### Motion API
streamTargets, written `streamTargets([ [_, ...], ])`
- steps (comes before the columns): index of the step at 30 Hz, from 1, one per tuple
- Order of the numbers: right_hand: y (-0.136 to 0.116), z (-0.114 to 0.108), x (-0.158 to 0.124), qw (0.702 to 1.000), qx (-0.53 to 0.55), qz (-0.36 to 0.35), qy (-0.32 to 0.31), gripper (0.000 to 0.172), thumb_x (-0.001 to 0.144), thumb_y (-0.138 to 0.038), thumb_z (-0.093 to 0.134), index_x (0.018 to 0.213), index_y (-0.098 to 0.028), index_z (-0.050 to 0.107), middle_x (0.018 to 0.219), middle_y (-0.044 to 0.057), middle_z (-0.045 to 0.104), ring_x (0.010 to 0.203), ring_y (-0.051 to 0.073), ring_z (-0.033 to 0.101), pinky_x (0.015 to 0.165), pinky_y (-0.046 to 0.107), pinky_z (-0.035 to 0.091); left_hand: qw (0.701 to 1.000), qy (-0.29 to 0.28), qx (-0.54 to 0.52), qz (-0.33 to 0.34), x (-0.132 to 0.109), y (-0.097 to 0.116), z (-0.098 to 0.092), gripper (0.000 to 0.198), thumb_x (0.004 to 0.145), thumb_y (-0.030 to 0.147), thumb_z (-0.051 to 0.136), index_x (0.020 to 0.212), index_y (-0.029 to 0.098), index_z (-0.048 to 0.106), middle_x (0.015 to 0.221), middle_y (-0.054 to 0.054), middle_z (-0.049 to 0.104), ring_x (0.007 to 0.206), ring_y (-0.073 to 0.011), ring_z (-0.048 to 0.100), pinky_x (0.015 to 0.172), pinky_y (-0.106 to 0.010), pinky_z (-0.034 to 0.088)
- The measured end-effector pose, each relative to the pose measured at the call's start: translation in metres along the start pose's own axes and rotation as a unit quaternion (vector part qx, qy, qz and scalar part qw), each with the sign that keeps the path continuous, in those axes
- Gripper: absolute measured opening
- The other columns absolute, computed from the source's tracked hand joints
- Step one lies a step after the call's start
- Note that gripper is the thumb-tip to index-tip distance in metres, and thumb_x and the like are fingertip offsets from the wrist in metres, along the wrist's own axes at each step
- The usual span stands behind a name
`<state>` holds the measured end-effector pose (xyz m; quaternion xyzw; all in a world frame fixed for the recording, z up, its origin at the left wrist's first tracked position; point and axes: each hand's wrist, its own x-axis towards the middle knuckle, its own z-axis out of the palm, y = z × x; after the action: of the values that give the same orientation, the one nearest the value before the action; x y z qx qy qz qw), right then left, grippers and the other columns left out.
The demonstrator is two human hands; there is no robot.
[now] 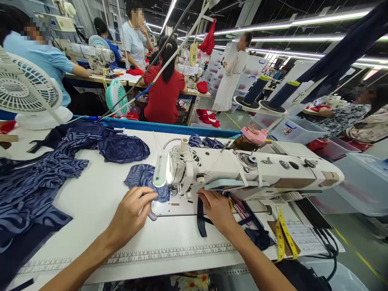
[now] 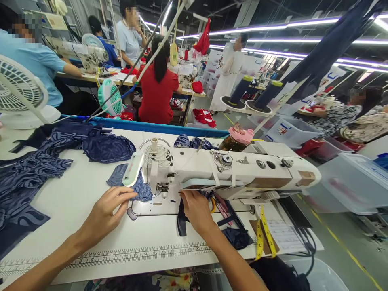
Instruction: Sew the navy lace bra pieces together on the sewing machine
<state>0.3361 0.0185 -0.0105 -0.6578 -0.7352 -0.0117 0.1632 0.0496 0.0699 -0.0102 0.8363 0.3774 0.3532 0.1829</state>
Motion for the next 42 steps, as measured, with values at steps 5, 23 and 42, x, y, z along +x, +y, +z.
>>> streamTargets([
  [5,-0.043,0.003,-0.005,0.962,0.254,-0.1,-0.004,0.021,0.098,-0.019,0.046,0.103,-0.022,0.066,0.096,0.005,0.067,0.088,0.016,0.065,0.082,0.027,0.051,0.966,-0.079,-0.166,-0.18,-0.012,0.029,0.009,0.024,0.093,0.035,0.053,0.11,0.025,0.066,0.093,-0.003,0.067,0.074,-0.0155,0.061,0.063,-0.025,0.049],
  [23,-0.063,0.021,0.018,0.898,0.403,0.059,-0.167,0.019,0.092,-0.027,0.054,0.103,-0.021,0.068,0.085,0.001,0.07,0.077,0.015,0.064,0.065,0.023,0.045,0.867,-0.112,-0.334,-0.351,-0.005,0.012,0.028,0.033,0.089,0.049,0.052,0.078,0.018,0.058,0.071,0.001,0.054,0.068,-0.0145,0.05,0.063,-0.023,0.039],
  [42,-0.054,0.025,0.005,0.971,0.217,-0.058,-0.079,0.012,0.093,-0.02,0.053,0.097,-0.021,0.065,0.079,0.001,0.064,0.071,0.015,0.06,0.066,0.025,0.045,0.929,-0.13,-0.222,-0.267,-0.003,0.015,0.019,0.026,0.091,0.04,0.052,0.076,0.021,0.061,0.074,0.0,0.057,0.071,-0.016,0.051,0.063,-0.026,0.04],
])
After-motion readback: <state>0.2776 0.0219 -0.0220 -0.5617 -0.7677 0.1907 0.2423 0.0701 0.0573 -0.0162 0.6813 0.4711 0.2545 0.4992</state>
